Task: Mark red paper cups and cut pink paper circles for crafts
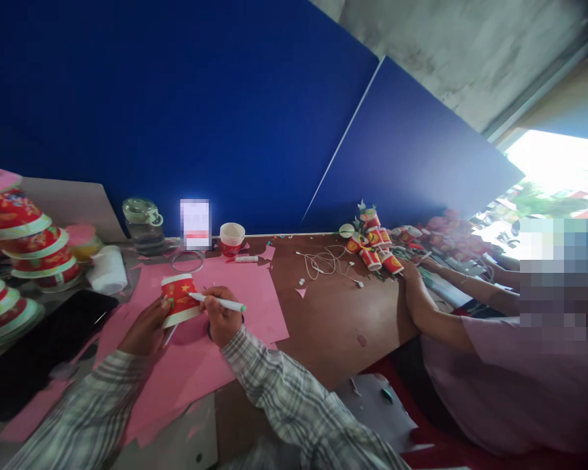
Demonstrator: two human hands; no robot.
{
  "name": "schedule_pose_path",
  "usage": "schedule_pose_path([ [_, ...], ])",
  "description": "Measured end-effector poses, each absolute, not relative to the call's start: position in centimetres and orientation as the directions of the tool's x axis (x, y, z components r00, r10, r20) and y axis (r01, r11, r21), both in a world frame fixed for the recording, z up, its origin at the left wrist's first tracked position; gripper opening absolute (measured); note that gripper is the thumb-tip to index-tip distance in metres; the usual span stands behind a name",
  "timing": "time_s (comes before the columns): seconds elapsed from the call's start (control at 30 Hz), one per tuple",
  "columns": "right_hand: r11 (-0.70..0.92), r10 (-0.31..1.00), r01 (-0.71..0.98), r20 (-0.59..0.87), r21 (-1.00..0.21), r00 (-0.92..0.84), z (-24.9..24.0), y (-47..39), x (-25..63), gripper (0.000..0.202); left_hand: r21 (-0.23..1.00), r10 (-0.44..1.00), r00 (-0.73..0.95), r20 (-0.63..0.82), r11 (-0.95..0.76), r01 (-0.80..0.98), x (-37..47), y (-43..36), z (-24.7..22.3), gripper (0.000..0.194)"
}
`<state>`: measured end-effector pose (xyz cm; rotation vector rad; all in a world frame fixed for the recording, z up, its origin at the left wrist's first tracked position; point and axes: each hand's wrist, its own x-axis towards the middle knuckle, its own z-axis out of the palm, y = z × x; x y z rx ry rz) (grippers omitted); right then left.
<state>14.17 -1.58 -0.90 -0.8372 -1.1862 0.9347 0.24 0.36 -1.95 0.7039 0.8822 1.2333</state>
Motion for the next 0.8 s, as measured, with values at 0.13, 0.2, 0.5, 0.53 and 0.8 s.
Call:
schedule_pose_path([
  [0.13,0.388,0.92,-0.121,0.377,-0.914,0.104,-0.93,-1.64,14.23,0.025,0.865,0.984,0.076,-0.161,0.178,-0.469,0.28,0.4,-1.95,0.047],
  [0.2,0.379,0.924,-0.11,0.37,-0.919,0.096,-0.95,-1.68,14.27,0.025,0.859,0.985,0.083,-0.151,0.173,-0.483,0.45,0.34,-1.68,0.047],
  [0.5,0.394,0.918,-0.062,0.389,-0.917,0.078,-0.93,-1.8,14.34,0.024,0.879,0.986,0.074,-0.147,0.164,-0.447,0.13,0.52,-2.19,0.042],
  [0.53,0.392,0.919,-0.061,0.388,-0.918,0.074,-0.82,-1.84,14.35,0.024,0.876,0.987,0.076,-0.143,0.162,-0.454,0.11,0.52,-2.21,0.043],
  [0.8,0.371,0.929,-0.144,0.366,-0.917,0.063,-0.45,-1.77,14.46,0.023,0.871,0.989,0.089,-0.119,0.147,-0.469,0.09,0.44,-2.12,0.045],
])
